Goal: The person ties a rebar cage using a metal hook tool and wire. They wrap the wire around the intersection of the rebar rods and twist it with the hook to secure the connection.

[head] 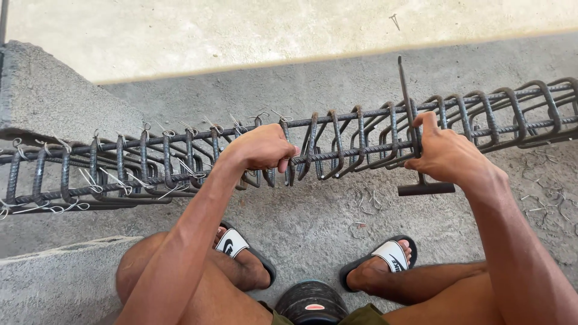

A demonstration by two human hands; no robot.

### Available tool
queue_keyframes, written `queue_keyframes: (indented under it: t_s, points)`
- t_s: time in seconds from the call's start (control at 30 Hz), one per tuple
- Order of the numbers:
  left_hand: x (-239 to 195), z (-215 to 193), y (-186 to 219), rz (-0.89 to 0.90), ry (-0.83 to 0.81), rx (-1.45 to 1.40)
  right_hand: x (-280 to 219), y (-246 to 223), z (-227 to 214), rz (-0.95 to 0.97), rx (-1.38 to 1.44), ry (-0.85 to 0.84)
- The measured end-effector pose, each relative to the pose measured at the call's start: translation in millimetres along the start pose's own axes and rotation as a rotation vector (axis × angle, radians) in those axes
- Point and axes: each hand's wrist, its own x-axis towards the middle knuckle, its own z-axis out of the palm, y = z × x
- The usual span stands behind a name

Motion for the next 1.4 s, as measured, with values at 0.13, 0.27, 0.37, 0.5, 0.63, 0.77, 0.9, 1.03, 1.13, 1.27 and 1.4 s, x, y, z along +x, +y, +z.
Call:
queue_keyframes:
  t_s: [0.13, 0.27, 0.37, 0.5, 0.63, 0.77, 0.9, 1.03, 1.13, 1.27, 1.4]
  points:
    - [-11.9, -2.1, 11.5, -0.062, 0.036, 0.053, -1.8, -2.6, 2.7, 0.014, 0.085, 0.032]
    - [-12.4, -0.3, 17.3, -0.050, 0.060, 0.294, -15.5, -7.7, -4.0, 0.008, 0.135, 0.058]
    - [-22.2, -1.1, 24.4, -0.063, 0.043, 0.413, -30.3, -7.0, -8.5, 0.047, 0.119, 0.099]
    - [-20.9, -2.6, 26.1, -0.052, 0.092, 0.506, -50.0, 12.4, -7.8, 0.073, 0.111, 0.213]
    - [-24.2, -3.2, 27.7, -0.034, 0.093, 0.518, -99.9, 6.5, -8.2, 0.028, 0.315, 0.160]
    - [-5.0, -1.2, 18.5, 0.005, 0.103, 0.540, -123.0, 19.5, 30.7, 0.049, 0.330, -0.105]
    - [-0.5, -2.7, 11.8, 0.078, 0.167, 0.459, -144.4, 21.6, 110.8, -0.162, 0.840, -0.191]
    - [-9.3, -2.9, 19.0, 0.064, 0.123, 0.439, -162.2, -25.1, 178.5, -0.283, 1.302, -0.136]
    - [-5.9, -6.5, 17.4, 0.046, 0.097, 0.417, -172.7, -70.0, 194.7, -0.246, 1.417, -0.097]
    - [-19.4, -7.3, 29.0, 0.012, 0.124, 0.408, -171.6, -95.4, 203.0, -0.291, 1.550, -0.104]
    - [-22.4, -6.2, 31.4, 0.000, 0.093, 0.434, -175.1, -108.1, 203.7, -0.205, 1.642, -0.145]
